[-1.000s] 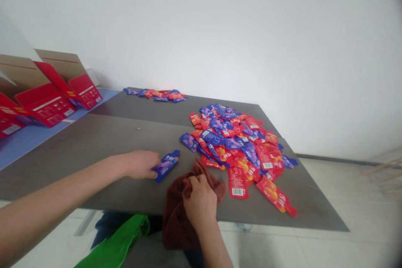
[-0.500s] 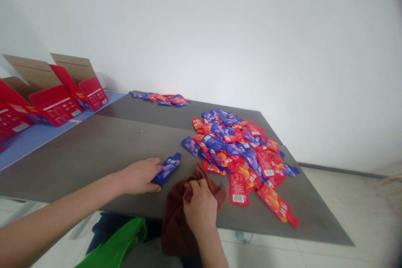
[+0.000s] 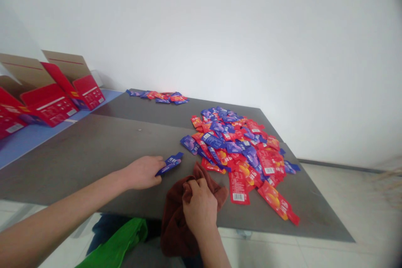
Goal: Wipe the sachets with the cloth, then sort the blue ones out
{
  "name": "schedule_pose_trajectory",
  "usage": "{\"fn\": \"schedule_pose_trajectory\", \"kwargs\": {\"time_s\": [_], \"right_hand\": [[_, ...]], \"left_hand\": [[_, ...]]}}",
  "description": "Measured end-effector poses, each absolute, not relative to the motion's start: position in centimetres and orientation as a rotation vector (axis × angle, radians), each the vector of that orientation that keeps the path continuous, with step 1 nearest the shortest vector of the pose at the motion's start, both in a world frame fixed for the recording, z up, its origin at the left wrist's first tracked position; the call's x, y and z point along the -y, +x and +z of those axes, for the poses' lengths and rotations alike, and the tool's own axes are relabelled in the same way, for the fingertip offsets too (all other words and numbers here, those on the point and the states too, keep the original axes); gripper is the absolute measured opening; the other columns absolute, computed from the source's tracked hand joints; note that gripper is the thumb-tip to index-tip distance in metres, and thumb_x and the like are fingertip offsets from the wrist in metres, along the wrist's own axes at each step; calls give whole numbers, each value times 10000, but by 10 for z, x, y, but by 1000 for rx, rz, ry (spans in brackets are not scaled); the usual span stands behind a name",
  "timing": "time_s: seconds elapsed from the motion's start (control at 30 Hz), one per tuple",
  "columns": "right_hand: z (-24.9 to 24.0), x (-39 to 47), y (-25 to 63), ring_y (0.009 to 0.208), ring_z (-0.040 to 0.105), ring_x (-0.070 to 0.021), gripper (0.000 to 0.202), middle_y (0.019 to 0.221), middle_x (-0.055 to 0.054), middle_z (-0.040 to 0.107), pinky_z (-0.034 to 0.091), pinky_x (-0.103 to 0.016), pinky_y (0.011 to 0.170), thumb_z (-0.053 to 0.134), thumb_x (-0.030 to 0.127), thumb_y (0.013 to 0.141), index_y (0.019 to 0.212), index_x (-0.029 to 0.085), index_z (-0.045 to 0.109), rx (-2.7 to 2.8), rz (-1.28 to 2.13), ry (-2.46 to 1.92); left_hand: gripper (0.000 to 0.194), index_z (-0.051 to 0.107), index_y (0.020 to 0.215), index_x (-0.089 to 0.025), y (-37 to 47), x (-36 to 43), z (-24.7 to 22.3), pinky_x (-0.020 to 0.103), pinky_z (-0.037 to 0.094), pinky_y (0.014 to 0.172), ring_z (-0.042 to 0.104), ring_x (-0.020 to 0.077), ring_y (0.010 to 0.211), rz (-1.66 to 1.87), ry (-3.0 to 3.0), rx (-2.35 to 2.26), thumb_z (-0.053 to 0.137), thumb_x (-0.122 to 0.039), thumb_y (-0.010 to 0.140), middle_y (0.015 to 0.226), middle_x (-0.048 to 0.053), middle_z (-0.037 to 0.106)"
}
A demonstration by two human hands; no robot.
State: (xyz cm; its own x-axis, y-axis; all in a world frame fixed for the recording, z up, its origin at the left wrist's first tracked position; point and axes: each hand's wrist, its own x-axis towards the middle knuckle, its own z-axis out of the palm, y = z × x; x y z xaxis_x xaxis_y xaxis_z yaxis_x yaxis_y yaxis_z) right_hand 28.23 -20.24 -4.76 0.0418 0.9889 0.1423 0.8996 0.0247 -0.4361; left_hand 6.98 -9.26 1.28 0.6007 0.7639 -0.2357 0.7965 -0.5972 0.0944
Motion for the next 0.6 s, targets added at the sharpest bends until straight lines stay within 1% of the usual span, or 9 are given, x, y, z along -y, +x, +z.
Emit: {"fn": "schedule_pose_trajectory", "kwargs": {"time_s": [0.1,0.2,0.37,0.47,0.6], "right_hand": [[-46,203,283,831,642,-178,146,1004,-31,615,410,-267,670,535,299,1005,969,259,670,1897,285,-1906],[-45,203,282,820,639,-171,137,1003,-36,616,411,-260,668,551,289,995,946,250,672,1896,299,-1918],[-45,203,282,814,645,-164,95,1012,-27,619,413,-260,673,586,251,960,953,257,680,1898,325,-1931],[-47,203,285,834,648,-167,97,1021,-16,622,424,-265,692,604,234,941,970,270,689,1883,333,-1917],[-41,197,282,888,644,-159,126,1040,-4,627,447,-252,747,641,217,909,995,284,703,1856,365,-1821]], "left_hand": [[269,704,971,-184,55,84,13,330,490,834,662,254,910,-107,2561,-1250,495,-207,803,964,81,674],[284,694,973,-186,38,78,2,297,479,841,654,228,927,60,2425,-1237,463,-187,808,964,60,679],[262,683,1016,-203,21,79,-28,274,477,821,655,203,892,316,2217,-1310,487,-256,850,964,24,679],[256,703,1017,-218,20,80,-32,270,471,872,655,199,941,375,2187,-1267,509,-275,860,1001,18,693],[261,731,997,-211,14,76,-22,263,470,889,656,198,954,331,2147,-1168,526,-321,878,1001,22,711]]}}
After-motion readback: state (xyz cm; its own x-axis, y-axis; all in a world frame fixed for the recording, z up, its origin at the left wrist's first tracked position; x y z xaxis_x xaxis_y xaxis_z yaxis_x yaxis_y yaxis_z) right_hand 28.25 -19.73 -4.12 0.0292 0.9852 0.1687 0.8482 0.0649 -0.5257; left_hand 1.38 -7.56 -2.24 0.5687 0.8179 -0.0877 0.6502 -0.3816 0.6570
